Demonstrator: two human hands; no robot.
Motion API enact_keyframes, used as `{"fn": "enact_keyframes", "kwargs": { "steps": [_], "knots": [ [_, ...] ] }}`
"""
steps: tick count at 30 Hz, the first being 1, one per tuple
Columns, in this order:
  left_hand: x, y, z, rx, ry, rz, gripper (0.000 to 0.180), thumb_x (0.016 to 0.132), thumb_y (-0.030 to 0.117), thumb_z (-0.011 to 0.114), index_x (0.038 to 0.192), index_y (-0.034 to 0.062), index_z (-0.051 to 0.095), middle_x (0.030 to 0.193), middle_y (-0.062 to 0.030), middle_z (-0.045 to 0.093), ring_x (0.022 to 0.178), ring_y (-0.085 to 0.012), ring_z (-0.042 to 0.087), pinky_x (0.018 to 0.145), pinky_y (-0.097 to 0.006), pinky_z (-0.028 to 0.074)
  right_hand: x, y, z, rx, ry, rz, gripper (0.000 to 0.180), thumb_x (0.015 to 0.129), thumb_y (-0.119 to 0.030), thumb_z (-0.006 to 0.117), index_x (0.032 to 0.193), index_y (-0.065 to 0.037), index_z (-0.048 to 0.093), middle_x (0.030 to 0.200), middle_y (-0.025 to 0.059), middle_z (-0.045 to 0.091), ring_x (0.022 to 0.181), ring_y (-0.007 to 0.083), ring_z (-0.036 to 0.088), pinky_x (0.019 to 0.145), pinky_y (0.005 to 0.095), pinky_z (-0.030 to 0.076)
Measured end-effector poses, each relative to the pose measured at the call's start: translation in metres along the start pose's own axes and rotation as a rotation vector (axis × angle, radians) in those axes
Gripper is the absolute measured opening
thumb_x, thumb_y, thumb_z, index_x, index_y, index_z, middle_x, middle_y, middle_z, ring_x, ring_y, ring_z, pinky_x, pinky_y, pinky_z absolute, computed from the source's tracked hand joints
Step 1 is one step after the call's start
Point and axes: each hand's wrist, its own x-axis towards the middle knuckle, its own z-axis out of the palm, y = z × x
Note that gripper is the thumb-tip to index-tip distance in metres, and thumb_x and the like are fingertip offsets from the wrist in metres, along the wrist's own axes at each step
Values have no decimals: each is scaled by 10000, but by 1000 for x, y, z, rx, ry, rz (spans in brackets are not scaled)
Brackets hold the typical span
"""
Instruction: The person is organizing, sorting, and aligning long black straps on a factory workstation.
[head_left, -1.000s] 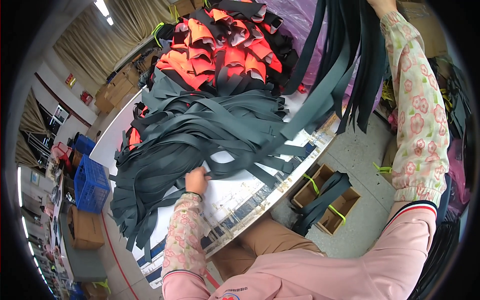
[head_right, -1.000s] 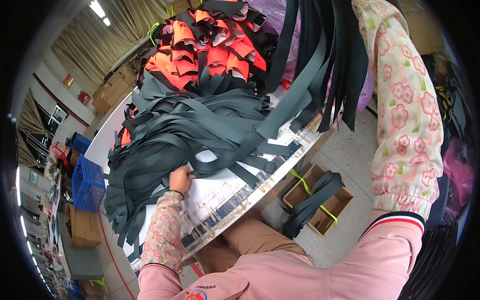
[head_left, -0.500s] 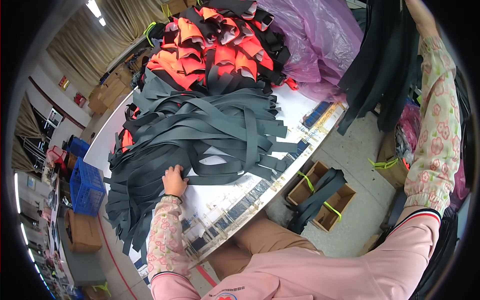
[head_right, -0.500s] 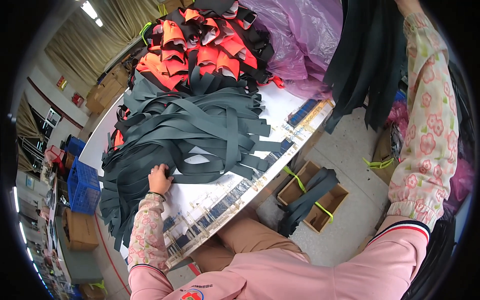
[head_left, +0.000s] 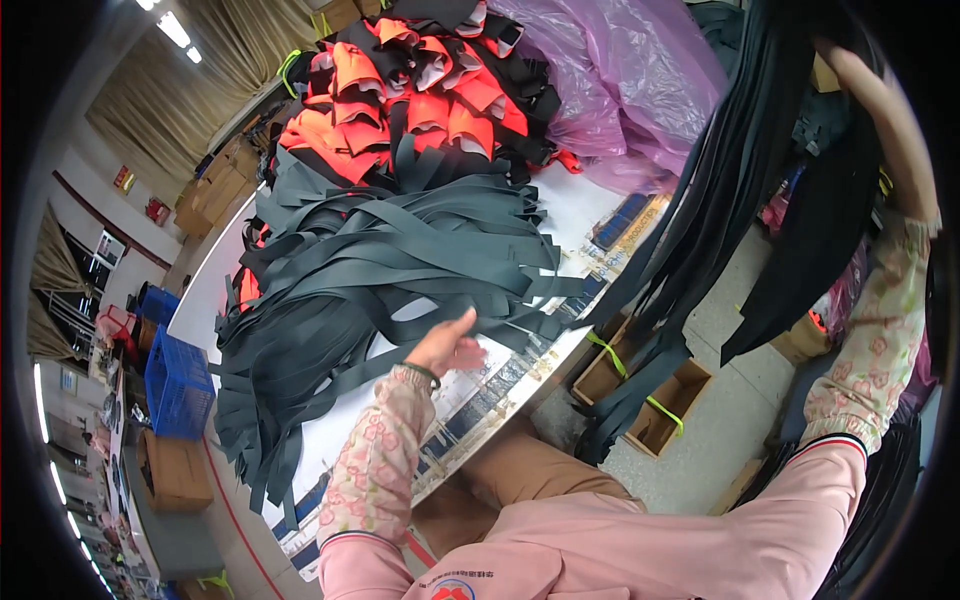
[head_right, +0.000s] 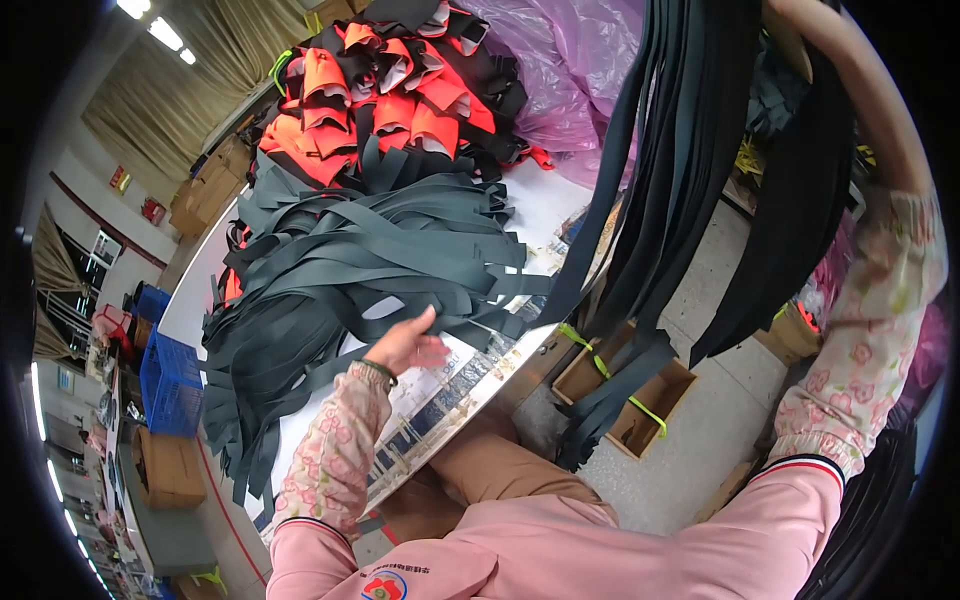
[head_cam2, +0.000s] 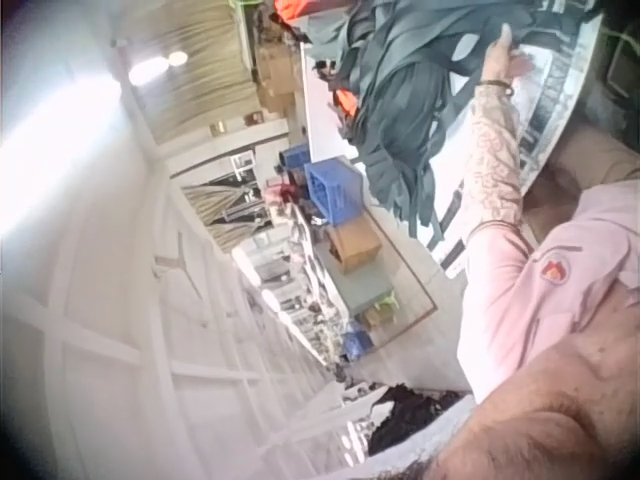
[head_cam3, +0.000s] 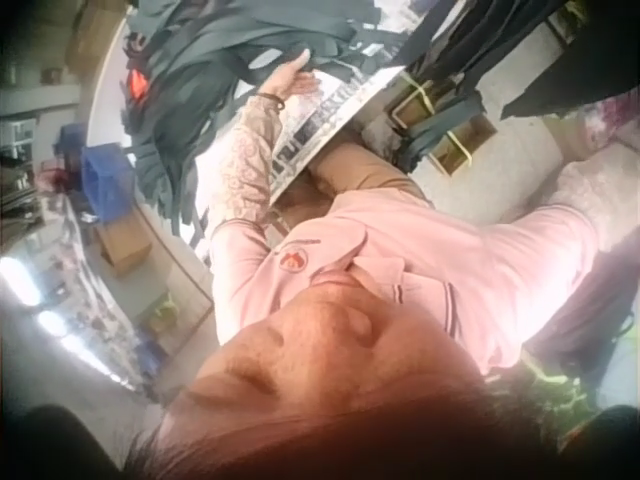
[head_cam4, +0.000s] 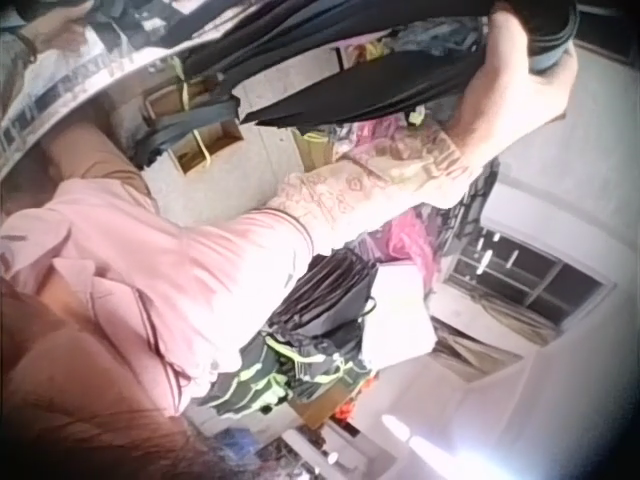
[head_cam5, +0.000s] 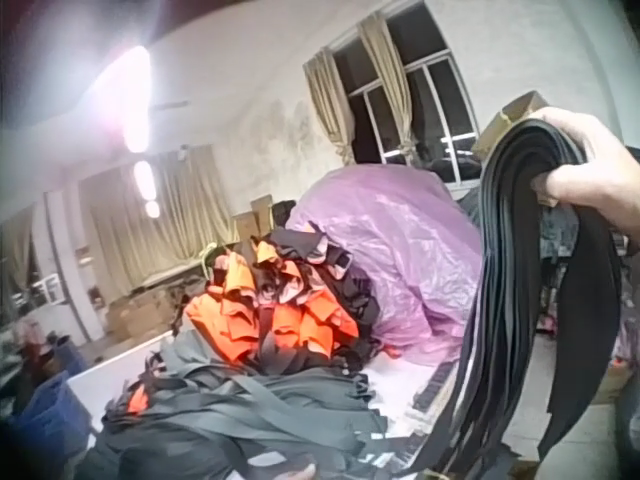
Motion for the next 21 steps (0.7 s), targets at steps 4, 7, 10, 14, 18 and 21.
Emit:
{"fn": "enact_keyframes", "kwargs": {
  "steps": [4,7,10,14,18,21],
  "knots": [
    [52,55,17,-219,-100,126,704,875,561,675,1369,113,448,1219,-137,549,1032,-320,576,952,-543,471,-49,112,-81,-8,-252,180,558,684,-182,589,1211,1,560,1045,64,622,1008,135,592,929,260,443],
    [60,77,20,-354,4,317,1034,808,594,727,1428,-73,235,1393,-261,374,1322,-386,352,1116,-574,274,-55,99,-51,105,-367,226,601,653,-191,579,1224,-4,546,1053,62,612,1018,135,590,935,259,439],
    [73,81,9,-423,-36,332,1091,816,602,712,1470,-85,173,1453,-265,342,1371,-402,311,1160,-581,168,-68,101,-44,229,-461,263,616,589,-153,610,1181,4,552,1020,65,613,973,144,601,894,268,461],
    [53,65,-5,98,141,212,801,907,581,619,1400,-4,383,1206,-207,589,1041,-285,634,930,-437,504,-82,115,-24,253,-542,-58,627,518,-98,639,1129,25,577,980,97,636,905,199,647,836,296,497],
    [27,57,20,354,-49,178,475,953,495,602,1013,24,604,827,-81,676,703,-180,669,687,-330,573,-86,101,-42,235,-532,-86,629,499,-75,649,1116,30,588,960,105,649,897,208,661,820,295,504],
    [10,35,31,429,-245,86,462,984,471,562,1037,17,632,904,-80,684,775,-180,675,739,-320,566,-89,104,-32,371,-561,-125,610,526,-56,661,1126,30,587,945,104,663,893,220,678,814,299,517]
  ]
}}
